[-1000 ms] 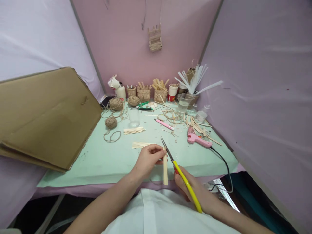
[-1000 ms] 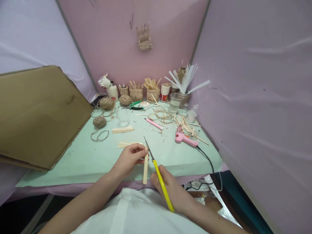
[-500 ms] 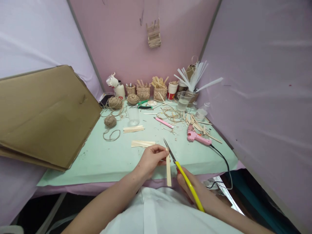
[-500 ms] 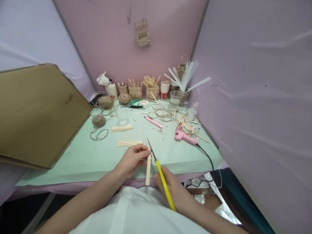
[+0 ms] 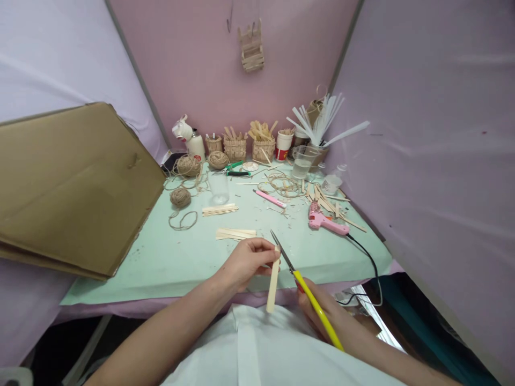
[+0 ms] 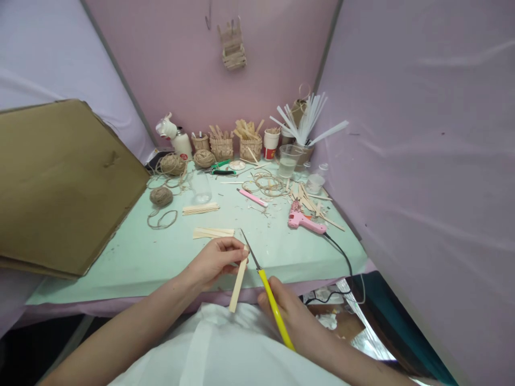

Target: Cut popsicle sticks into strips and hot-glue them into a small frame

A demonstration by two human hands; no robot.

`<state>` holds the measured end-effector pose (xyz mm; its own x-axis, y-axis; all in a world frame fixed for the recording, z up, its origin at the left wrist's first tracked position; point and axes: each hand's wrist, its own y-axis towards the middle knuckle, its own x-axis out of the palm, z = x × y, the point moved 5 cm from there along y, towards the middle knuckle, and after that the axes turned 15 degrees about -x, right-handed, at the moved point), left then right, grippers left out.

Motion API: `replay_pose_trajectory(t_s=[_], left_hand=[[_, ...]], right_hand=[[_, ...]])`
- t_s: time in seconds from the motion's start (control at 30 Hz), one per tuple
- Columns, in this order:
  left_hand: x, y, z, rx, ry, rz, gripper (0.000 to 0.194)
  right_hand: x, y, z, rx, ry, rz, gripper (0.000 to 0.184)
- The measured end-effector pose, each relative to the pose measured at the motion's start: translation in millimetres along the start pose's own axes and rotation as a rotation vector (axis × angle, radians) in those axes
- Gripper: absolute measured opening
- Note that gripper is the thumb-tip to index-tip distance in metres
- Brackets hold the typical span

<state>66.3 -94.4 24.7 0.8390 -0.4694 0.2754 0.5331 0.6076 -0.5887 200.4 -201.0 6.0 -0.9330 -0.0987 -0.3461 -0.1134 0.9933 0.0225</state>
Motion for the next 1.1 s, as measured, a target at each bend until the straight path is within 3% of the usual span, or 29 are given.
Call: replay_pose_trajectory(t_s=[0.37, 0.63, 0.93, 1.1], left_hand=[[-8.6, -2, 7, -0.075, 0.208, -0.074, 0.023], [-16.0, -5, 11, -0.097, 0.362, -0.114, 0.021], [-18.0, -4, 9, -0.117, 0.383, -0.145, 0.019], [-18.4, -5, 9, -0.132, 0.375, -0.158, 0.021]], right_hand=[[-1, -6, -8, 0.145, 0.121, -0.185, 0.042], [5, -11, 9, 0.152, 0.110, -0.137, 0.041], [8, -16, 27, 0.200, 0.134, -0.133, 0.038], [7, -16, 24, 0.221, 0.135, -0.141, 0.043]])
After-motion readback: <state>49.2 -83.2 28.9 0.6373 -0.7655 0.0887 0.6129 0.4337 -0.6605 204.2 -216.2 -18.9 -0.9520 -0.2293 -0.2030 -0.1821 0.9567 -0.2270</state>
